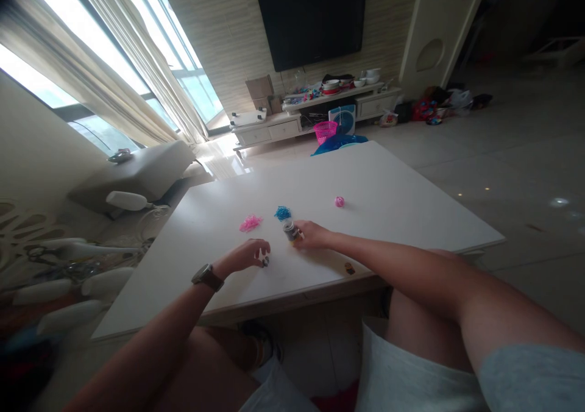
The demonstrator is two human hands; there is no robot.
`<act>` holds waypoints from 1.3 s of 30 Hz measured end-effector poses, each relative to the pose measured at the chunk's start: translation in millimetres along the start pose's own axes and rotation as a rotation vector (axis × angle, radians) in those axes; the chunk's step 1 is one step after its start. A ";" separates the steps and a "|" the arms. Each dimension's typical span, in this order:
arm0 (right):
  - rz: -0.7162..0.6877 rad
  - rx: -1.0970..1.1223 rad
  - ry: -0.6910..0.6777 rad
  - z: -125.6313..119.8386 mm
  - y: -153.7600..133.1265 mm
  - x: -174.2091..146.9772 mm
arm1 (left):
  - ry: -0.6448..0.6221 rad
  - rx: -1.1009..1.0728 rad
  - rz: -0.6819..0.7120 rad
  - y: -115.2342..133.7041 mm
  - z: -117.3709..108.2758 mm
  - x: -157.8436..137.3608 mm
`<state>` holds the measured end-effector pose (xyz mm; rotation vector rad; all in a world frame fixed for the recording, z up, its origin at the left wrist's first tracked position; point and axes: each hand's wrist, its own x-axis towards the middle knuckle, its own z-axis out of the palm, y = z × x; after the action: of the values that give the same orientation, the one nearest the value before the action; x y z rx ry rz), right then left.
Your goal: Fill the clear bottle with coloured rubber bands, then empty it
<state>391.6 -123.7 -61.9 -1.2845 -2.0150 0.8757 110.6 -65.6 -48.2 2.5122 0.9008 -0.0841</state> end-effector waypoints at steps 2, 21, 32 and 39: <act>-0.002 0.003 -0.001 -0.1 -0.2 0.0 | -0.032 -0.017 0.020 -0.7 -0.9 1.2; 0.114 -0.506 -0.033 -12.8 -53.7 -42.7 | 0.471 -0.356 0.024 53.3 -45.9 -26.3; 0.182 -0.497 -0.115 -16.6 -80.4 -46.9 | 0.481 -0.397 0.070 72.2 -28.7 -10.2; 0.234 -0.265 -0.113 -19.3 -80.2 -41.7 | 0.524 -0.496 0.036 73.3 -31.8 -4.5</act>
<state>378.3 -183.6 7.2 -1.6785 -2.1539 0.8203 149.0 -103.5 11.0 2.0982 0.9246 0.7476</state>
